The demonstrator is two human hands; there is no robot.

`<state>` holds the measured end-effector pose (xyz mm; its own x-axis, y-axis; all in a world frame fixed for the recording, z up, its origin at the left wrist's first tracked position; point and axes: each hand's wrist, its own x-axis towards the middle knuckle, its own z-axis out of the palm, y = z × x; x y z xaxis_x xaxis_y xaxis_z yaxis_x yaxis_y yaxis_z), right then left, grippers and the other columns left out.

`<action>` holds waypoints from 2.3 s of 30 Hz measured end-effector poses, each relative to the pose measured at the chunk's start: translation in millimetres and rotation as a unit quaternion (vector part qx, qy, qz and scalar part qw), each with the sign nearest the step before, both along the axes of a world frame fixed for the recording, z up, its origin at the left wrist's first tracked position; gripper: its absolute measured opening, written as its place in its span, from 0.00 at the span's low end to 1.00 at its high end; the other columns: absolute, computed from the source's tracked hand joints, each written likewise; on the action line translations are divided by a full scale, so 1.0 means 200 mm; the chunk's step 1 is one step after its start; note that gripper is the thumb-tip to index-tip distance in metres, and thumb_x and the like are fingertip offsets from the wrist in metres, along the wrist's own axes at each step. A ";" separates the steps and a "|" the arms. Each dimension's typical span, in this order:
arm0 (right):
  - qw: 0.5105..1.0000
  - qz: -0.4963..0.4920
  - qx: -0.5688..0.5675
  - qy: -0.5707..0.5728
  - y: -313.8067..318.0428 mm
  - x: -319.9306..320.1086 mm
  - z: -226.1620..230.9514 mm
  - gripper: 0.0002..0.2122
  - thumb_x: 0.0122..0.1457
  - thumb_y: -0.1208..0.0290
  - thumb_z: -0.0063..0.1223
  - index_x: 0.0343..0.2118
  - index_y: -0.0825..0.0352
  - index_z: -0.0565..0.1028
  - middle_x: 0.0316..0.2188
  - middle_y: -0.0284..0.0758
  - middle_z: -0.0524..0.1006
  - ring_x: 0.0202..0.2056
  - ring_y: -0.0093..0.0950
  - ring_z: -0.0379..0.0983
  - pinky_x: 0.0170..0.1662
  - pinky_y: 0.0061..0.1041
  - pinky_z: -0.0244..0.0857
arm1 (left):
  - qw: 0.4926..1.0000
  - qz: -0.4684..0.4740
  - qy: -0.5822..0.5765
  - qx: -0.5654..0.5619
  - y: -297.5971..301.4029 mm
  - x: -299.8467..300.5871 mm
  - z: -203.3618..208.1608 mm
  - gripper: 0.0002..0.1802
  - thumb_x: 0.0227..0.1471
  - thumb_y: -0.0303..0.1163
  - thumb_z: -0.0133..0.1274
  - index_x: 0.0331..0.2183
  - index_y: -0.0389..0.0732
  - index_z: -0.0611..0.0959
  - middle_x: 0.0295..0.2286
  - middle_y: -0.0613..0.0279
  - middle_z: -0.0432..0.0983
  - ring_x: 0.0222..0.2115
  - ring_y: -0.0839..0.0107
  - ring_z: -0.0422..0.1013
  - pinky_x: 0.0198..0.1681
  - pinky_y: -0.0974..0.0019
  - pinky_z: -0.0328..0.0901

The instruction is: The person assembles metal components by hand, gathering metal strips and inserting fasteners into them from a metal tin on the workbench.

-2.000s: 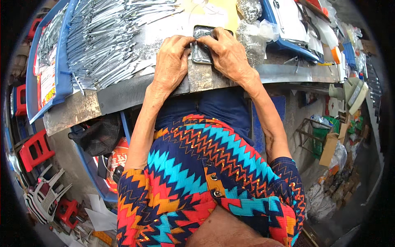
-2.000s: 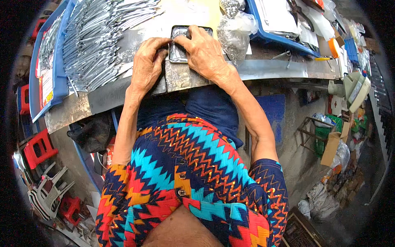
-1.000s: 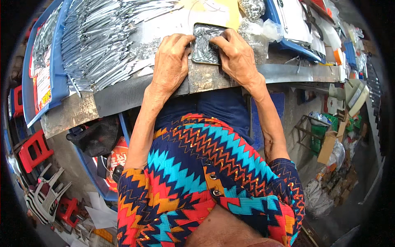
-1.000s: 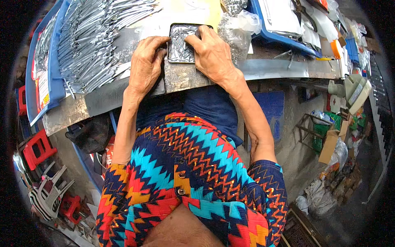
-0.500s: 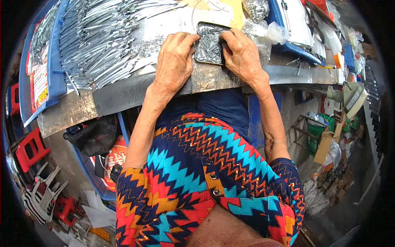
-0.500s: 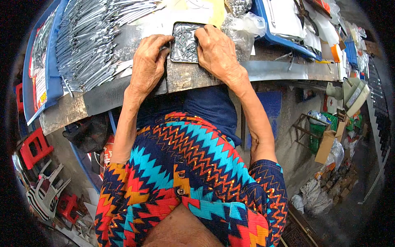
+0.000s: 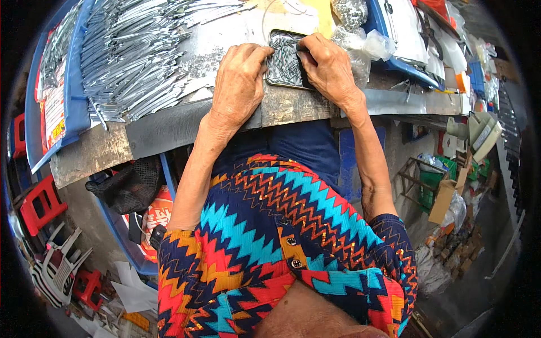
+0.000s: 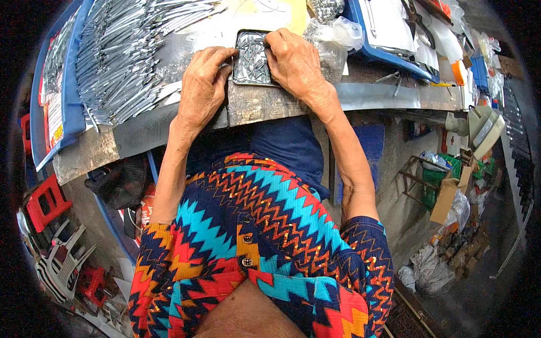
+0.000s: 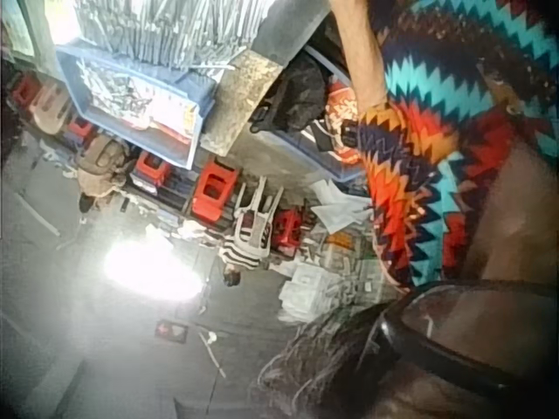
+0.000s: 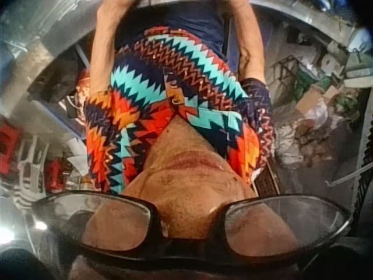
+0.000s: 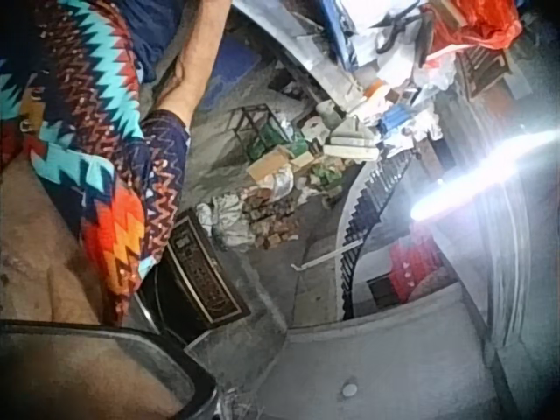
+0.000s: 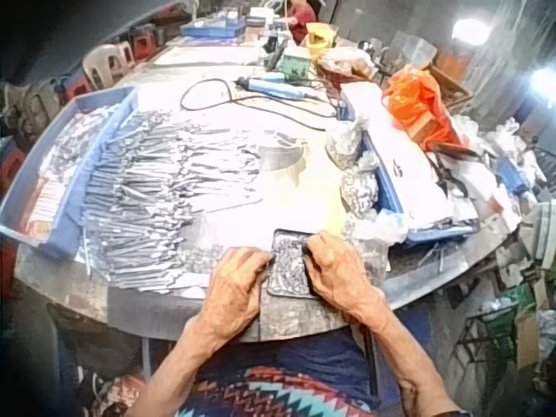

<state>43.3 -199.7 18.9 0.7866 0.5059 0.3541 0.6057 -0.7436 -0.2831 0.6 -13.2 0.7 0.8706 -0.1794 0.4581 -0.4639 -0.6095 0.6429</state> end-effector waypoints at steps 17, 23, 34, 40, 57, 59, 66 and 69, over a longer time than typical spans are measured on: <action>0.995 0.053 -0.077 -0.034 0.03 0.02 0.02 0.08 0.44 0.78 0.51 0.29 0.69 0.66 0.26 0.41 0.69 0.31 0.39 0.70 0.33 0.34 0.65 | 1.000 0.002 -0.003 -0.003 0.00 0.00 0.00 0.13 0.42 0.19 0.51 0.35 0.36 0.77 0.33 0.54 0.72 0.36 0.56 0.67 0.40 0.61 0.62; 0.990 0.069 -0.117 -0.044 0.03 0.03 0.01 0.10 0.42 0.78 0.52 0.28 0.70 0.65 0.25 0.43 0.69 0.31 0.41 0.70 0.33 0.35 0.66 | 1.000 0.000 -0.017 -0.024 -0.01 0.00 -0.02 0.14 0.39 0.17 0.49 0.34 0.37 0.77 0.30 0.53 0.71 0.34 0.54 0.66 0.39 0.57 0.61; 0.979 0.019 0.053 0.194 -0.26 -0.19 0.23 0.07 0.52 0.74 0.47 0.29 0.72 0.64 0.20 0.42 0.67 0.23 0.35 0.66 0.27 0.32 0.59 | 1.000 0.005 0.005 -0.004 0.01 -0.01 -0.01 0.14 0.42 0.19 0.50 0.36 0.37 0.77 0.34 0.54 0.72 0.37 0.56 0.67 0.41 0.61 0.62; 0.885 -0.003 0.118 0.450 -0.61 -0.36 0.26 0.07 0.54 0.72 0.47 0.31 0.71 0.68 0.19 0.27 0.63 0.22 0.17 0.55 0.24 0.18 0.50 | 1.000 0.000 -0.004 0.011 -0.01 0.00 -0.01 0.15 0.42 0.20 0.51 0.36 0.37 0.76 0.34 0.54 0.72 0.37 0.56 0.67 0.41 0.61 0.62; 0.990 -0.008 0.097 0.098 0.01 -0.06 0.04 0.05 0.49 0.76 0.49 0.28 0.71 0.70 0.26 0.45 0.73 0.30 0.44 0.70 0.33 0.36 0.63 | 0.999 0.010 -0.017 -0.034 -0.01 0.00 -0.02 0.16 0.40 0.17 0.48 0.37 0.35 0.75 0.30 0.50 0.70 0.34 0.53 0.65 0.39 0.57 0.61; 0.996 0.012 0.066 0.067 0.02 -0.05 0.03 0.05 0.48 0.76 0.50 0.28 0.70 0.70 0.27 0.44 0.72 0.30 0.44 0.70 0.33 0.37 0.63 | 0.999 0.011 -0.026 -0.037 0.00 0.00 -0.02 0.16 0.39 0.17 0.48 0.37 0.35 0.75 0.30 0.50 0.70 0.34 0.53 0.65 0.39 0.57 0.61; 0.994 0.040 0.086 0.061 0.07 -0.05 0.03 0.05 0.48 0.76 0.50 0.28 0.70 0.70 0.27 0.44 0.71 0.30 0.43 0.70 0.33 0.36 0.63 | 0.999 0.012 -0.030 -0.042 0.00 0.01 -0.03 0.16 0.39 0.17 0.48 0.36 0.35 0.75 0.30 0.50 0.70 0.34 0.52 0.65 0.39 0.56 0.61; 0.994 0.053 0.079 0.055 0.12 -0.05 0.03 0.06 0.47 0.76 0.50 0.29 0.69 0.70 0.26 0.43 0.70 0.29 0.43 0.69 0.33 0.36 0.63 | 0.999 0.014 -0.028 -0.039 0.00 0.01 -0.03 0.16 0.39 0.16 0.47 0.36 0.35 0.75 0.30 0.50 0.70 0.34 0.52 0.65 0.39 0.56 0.61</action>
